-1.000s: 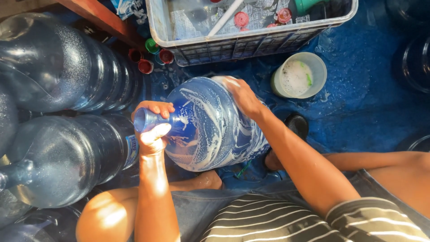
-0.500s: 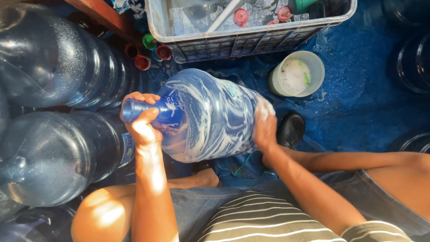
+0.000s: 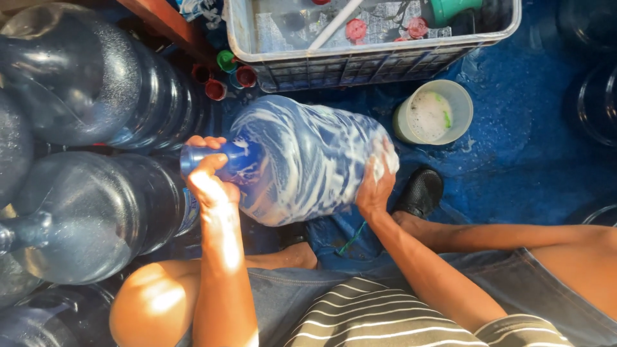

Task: The person scrubs the exterior of a blue water jug using a soapy sponge, rotating it to reach all sides, and then rinses the exterior with water from a cup.

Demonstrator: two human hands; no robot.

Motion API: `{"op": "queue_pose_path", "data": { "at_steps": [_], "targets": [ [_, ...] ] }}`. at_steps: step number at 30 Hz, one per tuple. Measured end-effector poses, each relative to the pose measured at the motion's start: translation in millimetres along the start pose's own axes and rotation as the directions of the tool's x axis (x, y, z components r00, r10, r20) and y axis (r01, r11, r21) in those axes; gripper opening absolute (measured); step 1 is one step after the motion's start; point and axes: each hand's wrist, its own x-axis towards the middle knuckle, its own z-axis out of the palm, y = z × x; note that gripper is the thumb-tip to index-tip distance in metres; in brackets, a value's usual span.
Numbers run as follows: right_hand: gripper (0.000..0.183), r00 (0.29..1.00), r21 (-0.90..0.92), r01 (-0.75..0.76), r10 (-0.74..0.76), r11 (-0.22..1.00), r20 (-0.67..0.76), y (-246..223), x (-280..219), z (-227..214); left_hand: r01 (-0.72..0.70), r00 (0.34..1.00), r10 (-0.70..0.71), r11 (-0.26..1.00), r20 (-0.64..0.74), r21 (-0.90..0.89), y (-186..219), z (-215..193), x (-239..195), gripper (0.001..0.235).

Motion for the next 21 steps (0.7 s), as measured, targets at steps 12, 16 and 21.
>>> {"op": "queue_pose_path", "data": {
  "at_steps": [12,16,21],
  "targets": [
    [0.042,0.645,0.767,0.102,-0.629,0.634,0.434,-108.4,137.4,20.9,-0.184,0.848,0.055,0.963,0.527,0.197,24.5,45.5,-22.2,0.058],
    [0.035,0.606,-0.006,0.733,-0.649,0.680,0.460,-203.3,78.5,-20.3,-0.343,0.885,0.253,0.922,0.391,0.179,15.9,59.8,-35.1,0.063],
    [0.035,0.391,0.177,0.763,-0.662,0.622,0.639,-180.9,113.3,-21.8,-0.376,0.870,0.242,0.890,0.430,0.259,31.7,52.0,-46.5,0.027]
  ]
}}
